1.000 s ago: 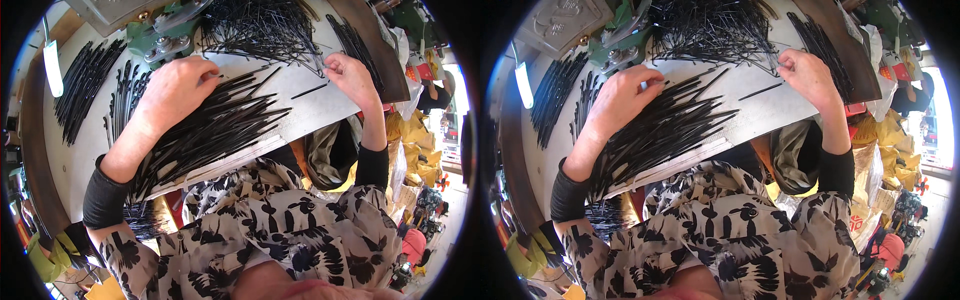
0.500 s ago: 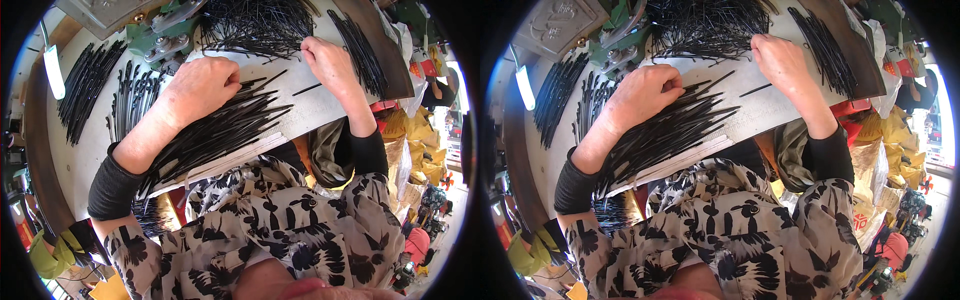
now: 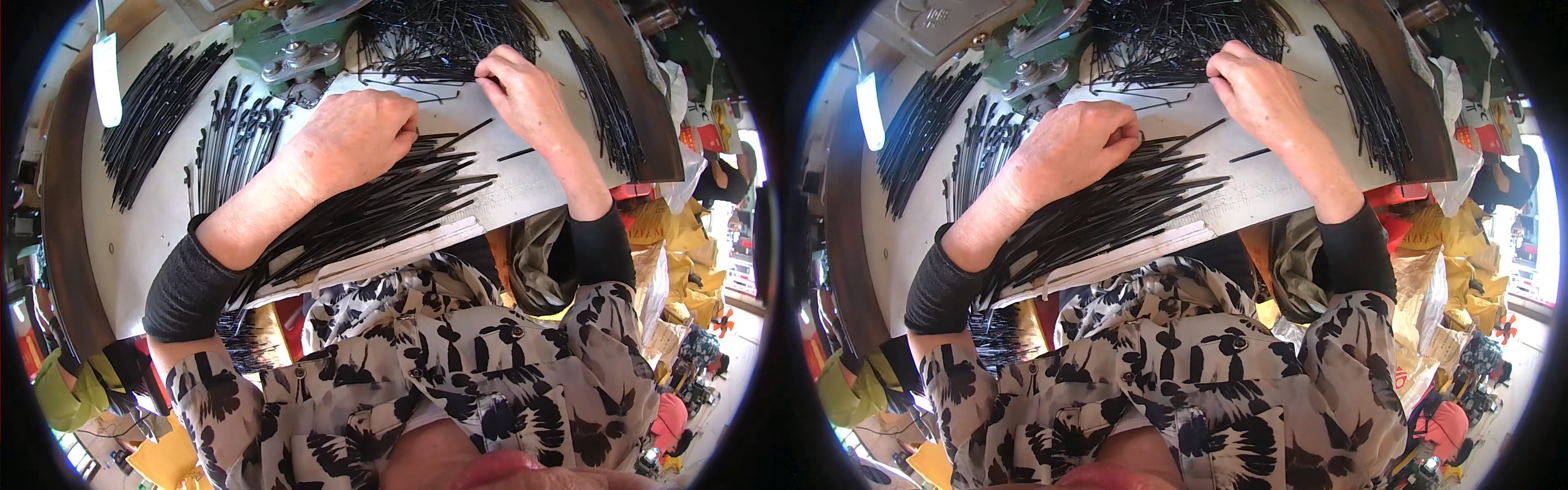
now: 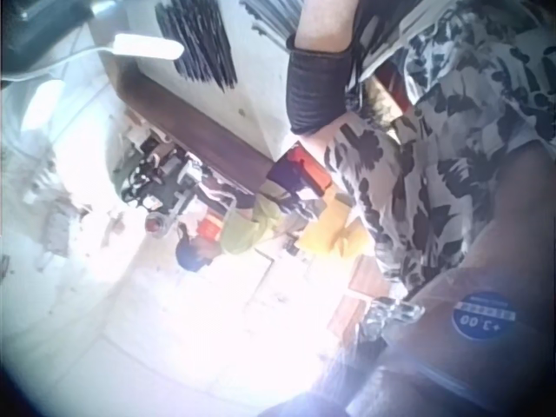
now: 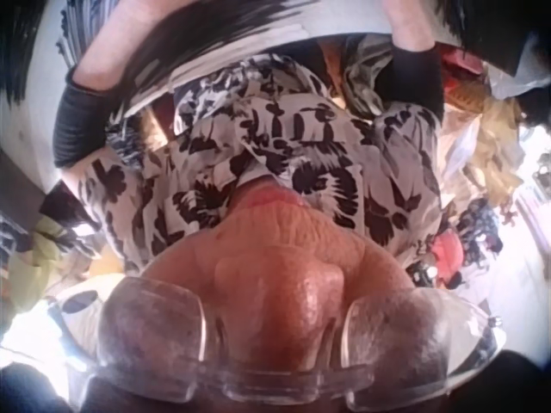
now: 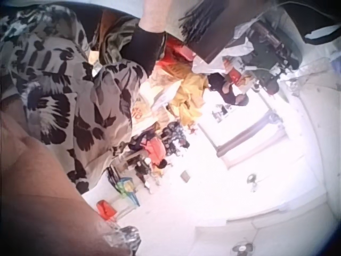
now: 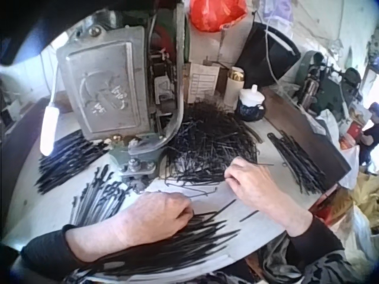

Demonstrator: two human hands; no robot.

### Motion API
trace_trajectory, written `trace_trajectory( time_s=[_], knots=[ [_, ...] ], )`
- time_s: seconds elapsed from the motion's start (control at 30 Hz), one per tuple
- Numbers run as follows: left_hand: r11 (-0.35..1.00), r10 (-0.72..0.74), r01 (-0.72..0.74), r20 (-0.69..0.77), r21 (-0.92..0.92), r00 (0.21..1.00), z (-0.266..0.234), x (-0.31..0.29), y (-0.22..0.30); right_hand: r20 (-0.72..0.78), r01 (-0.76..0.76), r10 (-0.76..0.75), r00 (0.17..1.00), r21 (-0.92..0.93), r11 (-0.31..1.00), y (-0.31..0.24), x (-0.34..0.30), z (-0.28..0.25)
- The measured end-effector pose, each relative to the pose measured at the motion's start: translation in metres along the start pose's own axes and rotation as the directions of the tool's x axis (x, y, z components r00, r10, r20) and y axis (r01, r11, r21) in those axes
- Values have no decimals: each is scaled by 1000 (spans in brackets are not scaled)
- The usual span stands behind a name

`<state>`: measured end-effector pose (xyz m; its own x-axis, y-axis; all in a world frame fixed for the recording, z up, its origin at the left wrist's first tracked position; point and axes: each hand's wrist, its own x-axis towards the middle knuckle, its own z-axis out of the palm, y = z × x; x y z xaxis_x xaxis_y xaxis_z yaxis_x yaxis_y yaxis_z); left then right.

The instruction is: The person aligns umbrella ribs and metal pins by hand, fastens them together using a riveting machine, and stacks the assembled ribs on the table.

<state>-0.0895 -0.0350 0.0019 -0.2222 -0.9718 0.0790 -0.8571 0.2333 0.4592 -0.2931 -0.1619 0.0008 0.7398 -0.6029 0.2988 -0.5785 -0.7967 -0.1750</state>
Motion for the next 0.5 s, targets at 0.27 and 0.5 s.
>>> trace_trajectory(
  time_s=[0.27,0.5],
  knots=[
    [984,91,-76,-85,160,992,2,-3,-4,-64,53,-52,997,17,998,9,1,1],
    [988,28,-4,-155,156,988,-11,1,-17,-119,121,-134,984,-108,987,7,1,2]
  ],
)
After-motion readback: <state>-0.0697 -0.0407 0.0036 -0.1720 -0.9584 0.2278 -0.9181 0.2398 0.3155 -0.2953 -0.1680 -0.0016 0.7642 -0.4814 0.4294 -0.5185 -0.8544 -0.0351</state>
